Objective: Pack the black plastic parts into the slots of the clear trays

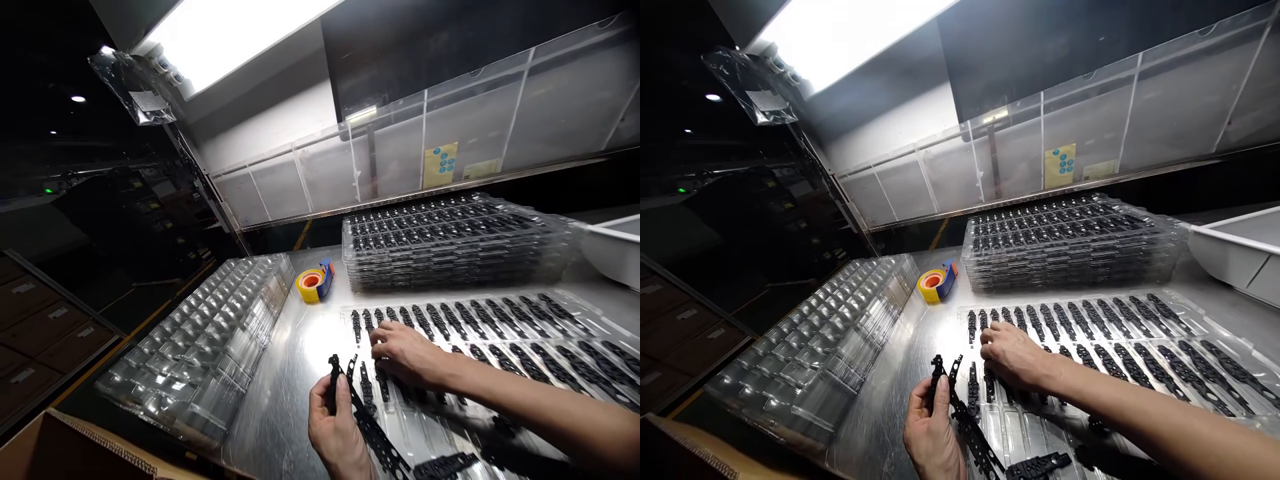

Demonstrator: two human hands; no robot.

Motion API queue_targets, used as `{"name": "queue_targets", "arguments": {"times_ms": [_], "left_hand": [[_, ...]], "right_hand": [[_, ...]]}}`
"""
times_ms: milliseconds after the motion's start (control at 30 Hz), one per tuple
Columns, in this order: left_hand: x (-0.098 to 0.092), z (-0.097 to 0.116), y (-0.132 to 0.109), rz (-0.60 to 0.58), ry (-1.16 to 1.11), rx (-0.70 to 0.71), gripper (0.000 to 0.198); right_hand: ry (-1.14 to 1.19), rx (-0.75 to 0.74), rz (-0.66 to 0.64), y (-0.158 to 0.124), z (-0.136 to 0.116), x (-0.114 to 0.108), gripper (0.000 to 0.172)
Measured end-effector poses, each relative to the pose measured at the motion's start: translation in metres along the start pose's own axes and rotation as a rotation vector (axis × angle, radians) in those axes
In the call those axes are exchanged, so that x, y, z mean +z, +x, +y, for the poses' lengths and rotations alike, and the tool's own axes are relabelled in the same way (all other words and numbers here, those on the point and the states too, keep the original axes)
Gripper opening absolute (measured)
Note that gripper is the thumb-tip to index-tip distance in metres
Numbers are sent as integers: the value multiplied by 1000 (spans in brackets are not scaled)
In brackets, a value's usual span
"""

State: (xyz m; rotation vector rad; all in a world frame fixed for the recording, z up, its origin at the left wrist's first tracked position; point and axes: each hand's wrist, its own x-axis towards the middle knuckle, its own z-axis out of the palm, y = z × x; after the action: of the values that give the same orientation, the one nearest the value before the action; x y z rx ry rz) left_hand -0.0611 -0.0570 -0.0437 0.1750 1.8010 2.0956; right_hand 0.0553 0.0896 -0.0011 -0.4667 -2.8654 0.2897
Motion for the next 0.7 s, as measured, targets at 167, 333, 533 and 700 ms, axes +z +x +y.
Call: {"name": "queue_targets", "arguments": {"times_ms": [167, 333, 533, 700], "left_hand": [[0, 1, -1, 10, -7, 7, 47], [-1, -2, 1, 32, -1, 37, 50], [-1, -2, 2, 34, -18, 16, 50], [0, -1, 3, 87, -19, 36, 51]], "right_hand": [[21, 7, 7, -2, -13, -8, 14], [158, -164, -119, -2, -38, -13, 17], [139, -208, -161, -4, -43, -6, 21], [123, -238, -73, -9, -45, -9, 15]]}}
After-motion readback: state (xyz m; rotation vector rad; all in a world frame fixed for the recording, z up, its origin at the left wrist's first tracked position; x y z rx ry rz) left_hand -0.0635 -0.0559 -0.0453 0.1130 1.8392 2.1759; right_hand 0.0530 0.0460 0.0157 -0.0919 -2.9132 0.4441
